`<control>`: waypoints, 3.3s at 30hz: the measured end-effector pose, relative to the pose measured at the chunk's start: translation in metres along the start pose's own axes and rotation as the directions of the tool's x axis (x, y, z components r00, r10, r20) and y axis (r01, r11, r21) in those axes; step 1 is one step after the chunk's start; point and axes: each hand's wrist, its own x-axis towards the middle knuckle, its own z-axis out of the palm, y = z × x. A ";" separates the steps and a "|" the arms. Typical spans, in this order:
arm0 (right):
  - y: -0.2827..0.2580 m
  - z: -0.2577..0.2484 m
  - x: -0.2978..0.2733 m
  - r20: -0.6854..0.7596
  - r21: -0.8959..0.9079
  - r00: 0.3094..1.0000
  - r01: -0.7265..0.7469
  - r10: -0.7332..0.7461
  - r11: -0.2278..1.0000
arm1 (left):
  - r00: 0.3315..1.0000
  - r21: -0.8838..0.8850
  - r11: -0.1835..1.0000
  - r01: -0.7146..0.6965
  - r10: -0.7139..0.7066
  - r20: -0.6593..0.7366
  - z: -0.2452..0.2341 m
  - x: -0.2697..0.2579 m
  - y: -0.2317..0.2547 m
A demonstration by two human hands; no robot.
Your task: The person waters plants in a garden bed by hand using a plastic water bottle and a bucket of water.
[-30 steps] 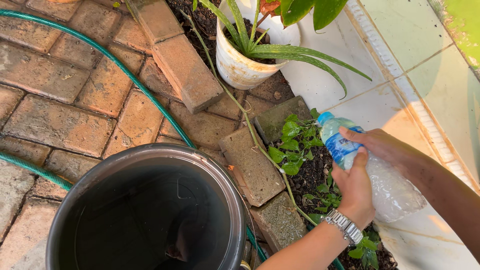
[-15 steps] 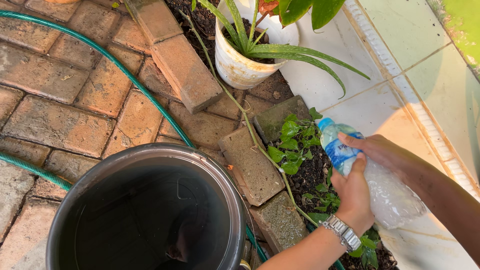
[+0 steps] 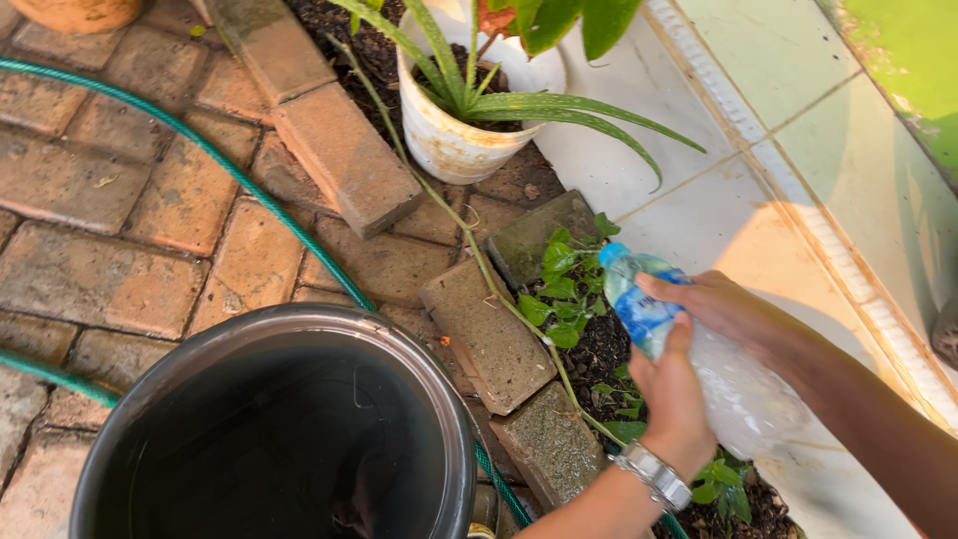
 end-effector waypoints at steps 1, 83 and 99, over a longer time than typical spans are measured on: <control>-0.001 0.001 0.002 0.021 0.074 1.000 0.011 -0.012 0.997 | 1.000 -0.028 0.999 0.022 -0.022 -0.014 -0.001 0.002 0.004; 0.040 0.009 -0.013 -0.129 0.235 0.991 -0.010 0.041 0.972 | 0.993 0.106 0.994 -0.023 0.010 0.118 -0.028 0.012 -0.025; 0.046 0.016 -0.005 -0.163 0.225 0.987 0.041 -0.004 0.973 | 0.983 0.148 0.983 -0.109 0.084 0.163 -0.036 0.013 -0.025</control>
